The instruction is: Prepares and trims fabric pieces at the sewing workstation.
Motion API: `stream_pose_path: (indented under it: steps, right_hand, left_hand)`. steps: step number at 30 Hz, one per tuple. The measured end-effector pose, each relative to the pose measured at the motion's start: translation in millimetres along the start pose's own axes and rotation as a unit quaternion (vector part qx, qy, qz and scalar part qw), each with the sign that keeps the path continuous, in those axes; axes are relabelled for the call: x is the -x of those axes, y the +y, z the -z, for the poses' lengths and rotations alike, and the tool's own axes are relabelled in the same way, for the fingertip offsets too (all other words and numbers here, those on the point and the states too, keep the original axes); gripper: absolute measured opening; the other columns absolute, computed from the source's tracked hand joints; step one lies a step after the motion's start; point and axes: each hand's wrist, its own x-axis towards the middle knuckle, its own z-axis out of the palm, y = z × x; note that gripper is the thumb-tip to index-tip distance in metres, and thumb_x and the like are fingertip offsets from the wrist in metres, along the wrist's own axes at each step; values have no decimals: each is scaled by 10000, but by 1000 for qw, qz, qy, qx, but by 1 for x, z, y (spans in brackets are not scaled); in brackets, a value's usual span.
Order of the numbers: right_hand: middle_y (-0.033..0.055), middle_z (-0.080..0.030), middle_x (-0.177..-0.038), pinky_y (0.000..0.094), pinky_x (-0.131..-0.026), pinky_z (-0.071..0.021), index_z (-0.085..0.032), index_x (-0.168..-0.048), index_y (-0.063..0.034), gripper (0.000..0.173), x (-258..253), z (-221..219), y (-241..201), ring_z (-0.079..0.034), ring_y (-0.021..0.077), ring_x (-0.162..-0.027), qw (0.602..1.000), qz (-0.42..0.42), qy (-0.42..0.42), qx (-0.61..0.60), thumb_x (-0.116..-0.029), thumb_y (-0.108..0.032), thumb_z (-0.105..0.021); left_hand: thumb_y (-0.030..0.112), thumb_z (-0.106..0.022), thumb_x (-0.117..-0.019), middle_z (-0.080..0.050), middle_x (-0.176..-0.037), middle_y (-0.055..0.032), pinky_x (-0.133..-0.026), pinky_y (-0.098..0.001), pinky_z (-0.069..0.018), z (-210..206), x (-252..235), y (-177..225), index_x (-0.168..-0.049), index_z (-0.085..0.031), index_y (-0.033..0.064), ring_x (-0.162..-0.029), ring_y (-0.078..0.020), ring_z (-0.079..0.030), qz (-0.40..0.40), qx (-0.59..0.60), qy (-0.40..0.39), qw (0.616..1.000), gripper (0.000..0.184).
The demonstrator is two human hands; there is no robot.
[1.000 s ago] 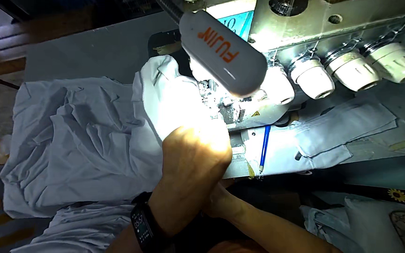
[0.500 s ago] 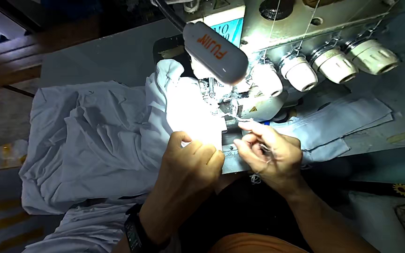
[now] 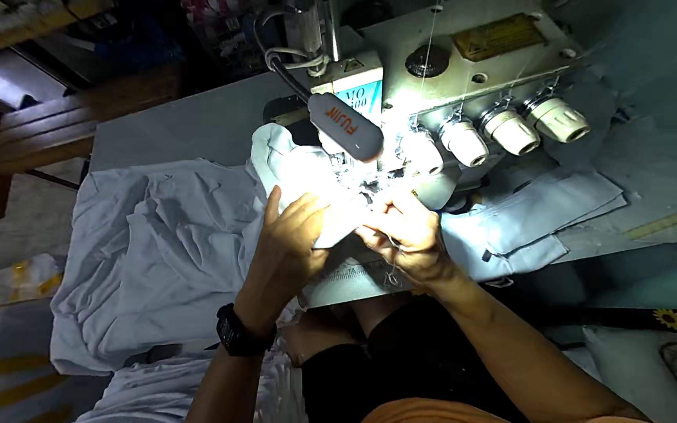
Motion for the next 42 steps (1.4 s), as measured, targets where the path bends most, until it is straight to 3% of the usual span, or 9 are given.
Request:
stream_pose_path:
  steps: [9, 12, 16, 18, 22, 26, 34, 38, 42]
  right_hand:
    - [72, -634, -903, 246, -587, -505, -780, -1012, -79, 160, 16, 11, -38, -599, 108, -719, 997, -65, -27, -10, -969, -181, -664]
    - [98, -664, -932, 293, -666, -572, -751, -1004, -53, 136, 50, 10, -60, -658, 163, -769, 974, -119, -188, -41, -954, -123, -645]
    - [229, -693, -984, 591, -764, -544, -678, -1041, 5, 174, 72, 3, -72, -698, 424, -923, 745, -209, -633, 29, -992, -132, -584]
    - [240, -706, -973, 635, -779, -514, -680, -1068, 4, 363, 73, -3, -73, -689, 460, -974, 659, -227, -715, 58, -1055, -325, -528]
    - [156, -691, -751, 600, -688, -548, -726, -975, -41, 779, 60, 22, -59, -714, 379, -780, 831, -234, -502, 47, -916, -775, -470]
    - [40, -630, -715, 385, -472, -475, -707, -1030, -85, 475, 15, 36, -47, -601, 188, -555, 969, -135, -199, 55, -1039, -505, -485]
    - [210, -693, -848, 491, -536, -489, -729, -1088, 30, 245, -34, 0, -55, -677, 386, -685, 966, -68, -98, 231, -976, -161, -625]
    - [133, -699, -848, 350, -631, -522, -750, -985, 2, 194, -38, 9, -53, -661, 213, -713, 990, -82, -80, 77, -989, -151, -631]
    - [-51, -669, -849, 68, -616, -487, -704, -1061, -26, 186, -45, 34, -47, -569, -92, -671, 971, -160, -82, -155, -928, -155, -714]
  left_hand:
    - [101, -674, -857, -742, -1181, -120, -1136, -597, -382, 8, -14, -19, -991, -772, 10, -1228, -270, -661, 6, 30, -8, 1000, 189]
    - [59, -675, -844, -736, -1194, -133, -1118, -525, -432, 7, -24, -31, -1009, -765, 3, -1248, -288, -646, 3, 43, -9, 999, 196]
    - [31, -680, -865, -754, -1127, -190, -1038, -447, -505, 0, -58, -52, -1024, -766, -43, -1138, -319, -705, 43, 59, 34, 997, 196]
    - [21, -661, -888, -736, -1140, -231, -1030, -417, -504, 1, -68, -50, -1054, -747, -79, -1130, -320, -701, 113, 36, 50, 992, 212]
    - [28, -613, -930, -717, -1204, -224, -1057, -432, -482, -2, -55, -42, -1109, -738, -73, -1189, -307, -673, 203, 32, 81, 975, 240]
    - [9, -630, -942, -645, -1337, -212, -1078, -429, -502, 3, 9, 10, -1204, -670, -71, -1256, -297, -629, 174, 6, 73, 982, 277]
    - [101, -749, -818, -681, -1120, -184, -882, -399, -531, -4, 28, 44, -870, -738, 10, -1067, -313, -646, 143, -112, 142, 973, 106]
    - [-1, -701, -855, -690, -1116, -115, -848, -214, -563, 15, 26, 40, -881, -687, -57, -983, -98, -670, 155, 174, 153, 960, 63]
    - [103, -554, -938, -694, -773, 82, -553, -201, -568, 45, 30, 25, -953, -675, 204, -626, 0, -651, 301, 498, 107, 806, 159]
